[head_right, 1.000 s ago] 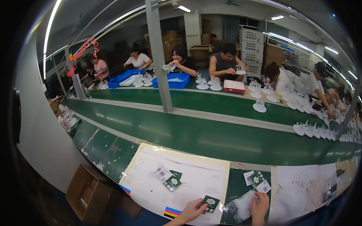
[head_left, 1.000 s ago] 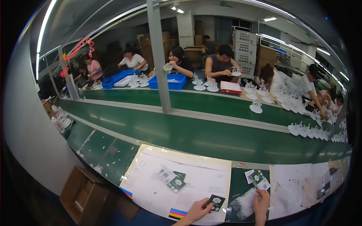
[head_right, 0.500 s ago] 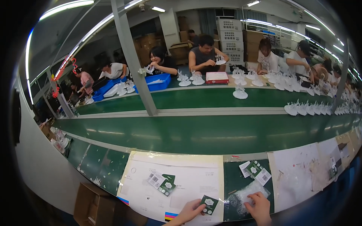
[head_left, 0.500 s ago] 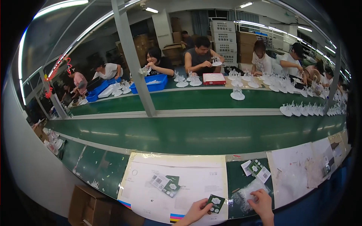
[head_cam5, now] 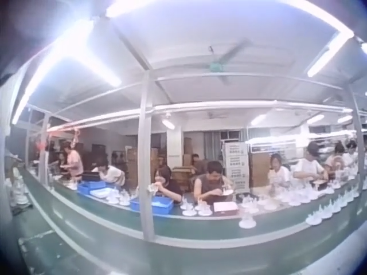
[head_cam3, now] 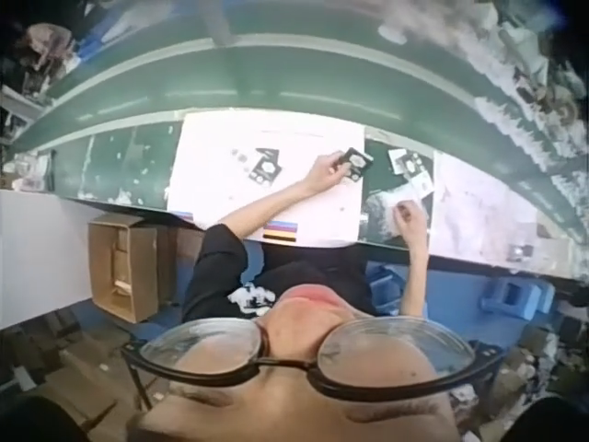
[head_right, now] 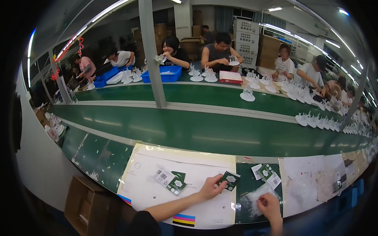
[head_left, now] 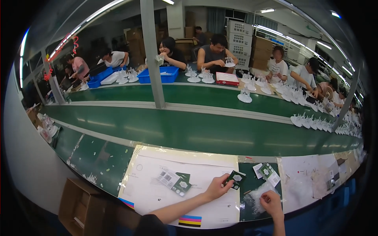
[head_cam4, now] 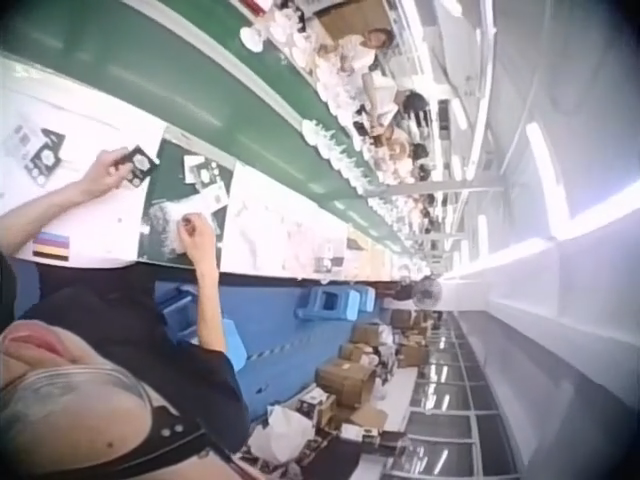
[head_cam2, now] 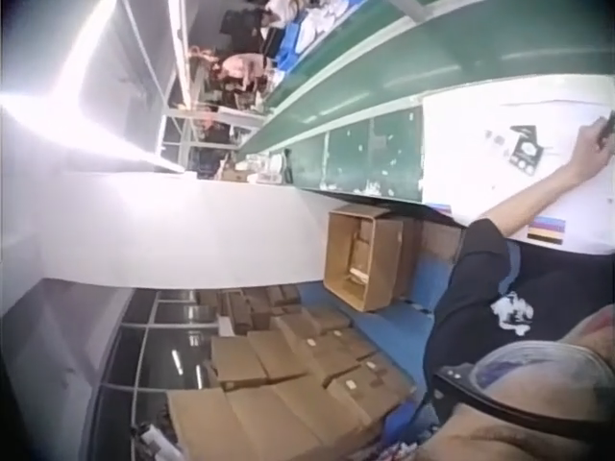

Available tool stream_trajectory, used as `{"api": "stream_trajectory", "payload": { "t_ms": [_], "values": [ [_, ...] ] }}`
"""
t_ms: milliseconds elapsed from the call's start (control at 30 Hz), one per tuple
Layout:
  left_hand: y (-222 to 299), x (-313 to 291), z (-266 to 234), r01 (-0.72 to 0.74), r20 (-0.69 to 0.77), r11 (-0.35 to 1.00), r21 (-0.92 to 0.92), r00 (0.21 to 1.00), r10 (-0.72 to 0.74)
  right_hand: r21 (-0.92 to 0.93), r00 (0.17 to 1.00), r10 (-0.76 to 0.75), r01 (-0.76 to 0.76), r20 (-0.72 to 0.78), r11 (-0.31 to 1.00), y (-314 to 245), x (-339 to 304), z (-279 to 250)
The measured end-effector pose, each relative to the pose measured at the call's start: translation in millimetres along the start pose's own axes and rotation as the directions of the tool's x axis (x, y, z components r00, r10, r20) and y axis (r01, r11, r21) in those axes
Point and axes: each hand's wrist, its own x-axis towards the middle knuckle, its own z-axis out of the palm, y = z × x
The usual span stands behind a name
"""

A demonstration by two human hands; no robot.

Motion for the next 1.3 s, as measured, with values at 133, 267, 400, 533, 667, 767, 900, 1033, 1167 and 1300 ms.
{"api": "stream_trajectory", "payload": {
  "t_ms": [133,267,400,533,667,767,900,1033,1167,1300],
  "values": [
    [-7,-9,-6,-0.043,-0.005,0.992,0.117,0.999,0.044,-0.123,0.994,-0.102,0.096,-0.043,0.988,-10,1,0],
    [-3,-2,-3,-0.021,-0.095,1.0,-0.02,0.995,0.019,-0.137,0.987,-0.111,0.095,-0.115,0.986,-8,6,-3],
    [-3,0,-3,-0.049,-0.059,0.998,0.031,0.997,0.05,-0.007,0.991,-0.046,0.046,-0.127,0.999,10,8,0],
    [-1,0,-3,-0.03,-0.072,0.999,-0.019,0.997,0.028,0.327,0.968,0.243,-0.211,-0.058,0.921,27,4,5],
    [-7,-4,-1,-0.004,-0.061,0.999,-0.045,0.998,0.002,0.32,0.968,0.246,-0.216,-0.055,0.922,10,7,4],
    [-10,-3,1,0.006,-0.05,0.998,-0.058,0.999,-0.009,0.261,0.971,0.229,-0.203,-0.07,0.944,9,7,1],
    [-11,0,2,0.011,-0.093,0.996,-0.087,0.996,-0.019,0.275,0.975,0.21,-0.184,-0.069,0.944,4,11,-1],
    [-11,1,1,0.078,-0.066,0.996,-0.052,0.994,-0.082,0.474,0.965,0.207,-0.107,-0.163,0.874,12,23,-9],
    [-6,-1,-3,0.082,-0.069,0.993,-0.085,0.994,-0.088,0.558,0.926,0.245,-0.047,-0.286,0.828,6,35,-11],
    [1,0,-4,0.095,-0.056,0.985,-0.144,0.993,-0.104,0.565,0.925,0.134,0.098,-0.355,0.819,-6,50,-4]
  ]
}}
